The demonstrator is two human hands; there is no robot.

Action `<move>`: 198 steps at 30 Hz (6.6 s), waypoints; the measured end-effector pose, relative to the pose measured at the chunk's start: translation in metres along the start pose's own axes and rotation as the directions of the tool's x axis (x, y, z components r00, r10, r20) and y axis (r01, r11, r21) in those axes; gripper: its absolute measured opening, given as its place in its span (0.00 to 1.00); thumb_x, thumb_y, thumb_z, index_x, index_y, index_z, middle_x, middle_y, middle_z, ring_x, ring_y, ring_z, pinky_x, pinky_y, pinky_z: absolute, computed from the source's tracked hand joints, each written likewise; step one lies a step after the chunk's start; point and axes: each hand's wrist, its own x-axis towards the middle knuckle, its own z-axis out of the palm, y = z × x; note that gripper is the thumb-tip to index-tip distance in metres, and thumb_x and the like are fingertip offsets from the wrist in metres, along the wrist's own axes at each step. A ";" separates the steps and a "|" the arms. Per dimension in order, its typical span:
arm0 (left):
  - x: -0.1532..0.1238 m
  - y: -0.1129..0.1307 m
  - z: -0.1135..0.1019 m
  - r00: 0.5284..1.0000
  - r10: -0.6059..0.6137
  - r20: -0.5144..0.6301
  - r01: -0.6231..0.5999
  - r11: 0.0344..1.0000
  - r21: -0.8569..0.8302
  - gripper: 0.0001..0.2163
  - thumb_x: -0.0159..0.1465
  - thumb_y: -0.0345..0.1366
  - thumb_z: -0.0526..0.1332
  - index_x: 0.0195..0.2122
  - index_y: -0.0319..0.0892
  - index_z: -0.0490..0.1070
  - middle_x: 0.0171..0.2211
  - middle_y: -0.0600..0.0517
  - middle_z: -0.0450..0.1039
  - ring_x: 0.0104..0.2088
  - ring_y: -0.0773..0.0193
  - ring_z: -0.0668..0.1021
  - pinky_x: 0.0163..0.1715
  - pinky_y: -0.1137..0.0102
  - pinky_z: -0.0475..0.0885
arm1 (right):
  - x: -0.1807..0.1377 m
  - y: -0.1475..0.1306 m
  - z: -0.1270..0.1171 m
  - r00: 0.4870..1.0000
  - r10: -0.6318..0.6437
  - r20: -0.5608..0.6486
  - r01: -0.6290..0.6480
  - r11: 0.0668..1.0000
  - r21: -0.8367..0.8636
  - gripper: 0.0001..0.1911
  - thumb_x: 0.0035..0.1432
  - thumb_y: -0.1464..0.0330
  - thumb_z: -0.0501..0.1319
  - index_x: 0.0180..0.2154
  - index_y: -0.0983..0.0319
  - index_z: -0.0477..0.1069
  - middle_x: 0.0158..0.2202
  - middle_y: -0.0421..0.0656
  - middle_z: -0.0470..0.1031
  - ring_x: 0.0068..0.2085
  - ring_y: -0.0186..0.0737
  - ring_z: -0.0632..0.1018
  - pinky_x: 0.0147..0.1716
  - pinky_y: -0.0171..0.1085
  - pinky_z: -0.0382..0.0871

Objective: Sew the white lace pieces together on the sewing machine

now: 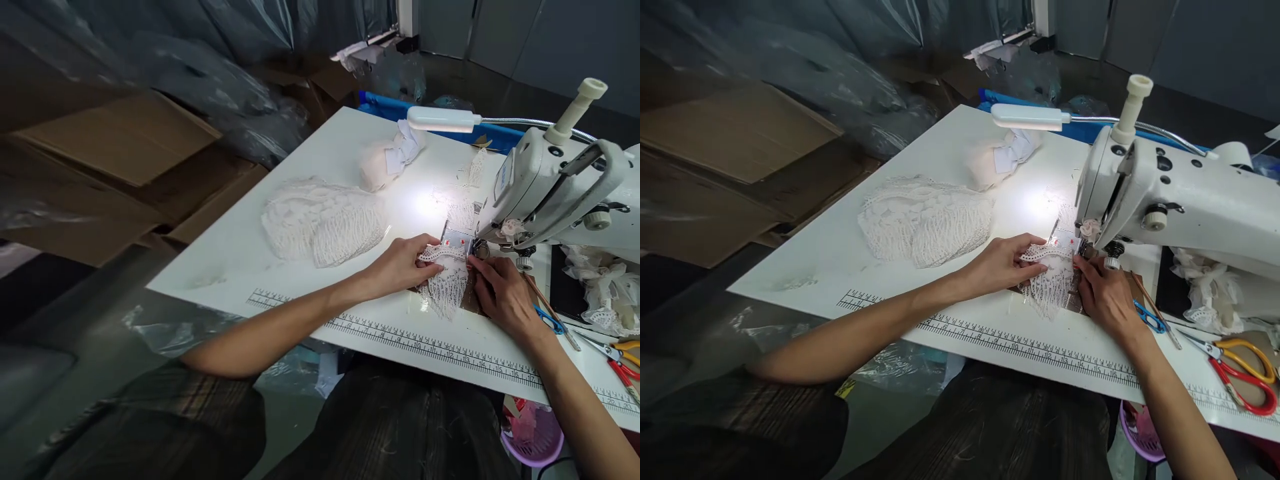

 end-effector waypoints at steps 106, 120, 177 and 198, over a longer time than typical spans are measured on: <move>0.057 -0.006 0.011 0.645 0.630 0.433 -0.682 0.220 0.698 0.17 0.69 0.36 0.50 0.50 0.36 0.73 0.55 0.42 0.73 0.41 0.55 0.73 0.40 0.62 0.61 | -0.011 -0.006 0.001 1.000 0.015 0.002 -0.015 0.996 0.092 0.18 0.62 0.72 0.55 0.50 0.57 0.77 0.46 0.50 0.72 0.47 0.46 0.72 0.46 0.47 0.73; 0.053 -0.014 0.016 0.682 0.654 0.326 -0.678 0.398 0.618 0.17 0.68 0.41 0.53 0.53 0.40 0.72 0.58 0.42 0.71 0.47 0.53 0.74 0.52 0.56 0.61 | -0.008 -0.010 -0.005 0.997 0.061 0.043 -0.066 0.991 0.117 0.19 0.63 0.71 0.55 0.51 0.54 0.77 0.46 0.49 0.71 0.47 0.46 0.73 0.47 0.49 0.75; 0.062 -0.017 0.014 0.723 0.681 0.117 -0.544 0.456 0.704 0.19 0.72 0.43 0.50 0.54 0.33 0.65 0.56 0.36 0.69 0.50 0.51 0.72 0.49 0.55 0.65 | -0.014 0.001 -0.008 0.932 0.361 -0.032 -0.355 0.927 0.117 0.19 0.64 0.65 0.53 0.52 0.60 0.73 0.44 0.50 0.73 0.41 0.46 0.76 0.41 0.46 0.74; 0.049 -0.019 0.006 0.607 0.754 0.251 -0.783 0.512 0.353 0.08 0.70 0.33 0.58 0.36 0.40 0.75 0.39 0.47 0.76 0.38 0.65 0.77 0.42 0.66 0.73 | -0.007 -0.014 -0.009 0.970 0.245 -0.002 -0.233 0.925 0.300 0.18 0.61 0.60 0.59 0.51 0.59 0.72 0.45 0.48 0.74 0.41 0.42 0.77 0.42 0.43 0.75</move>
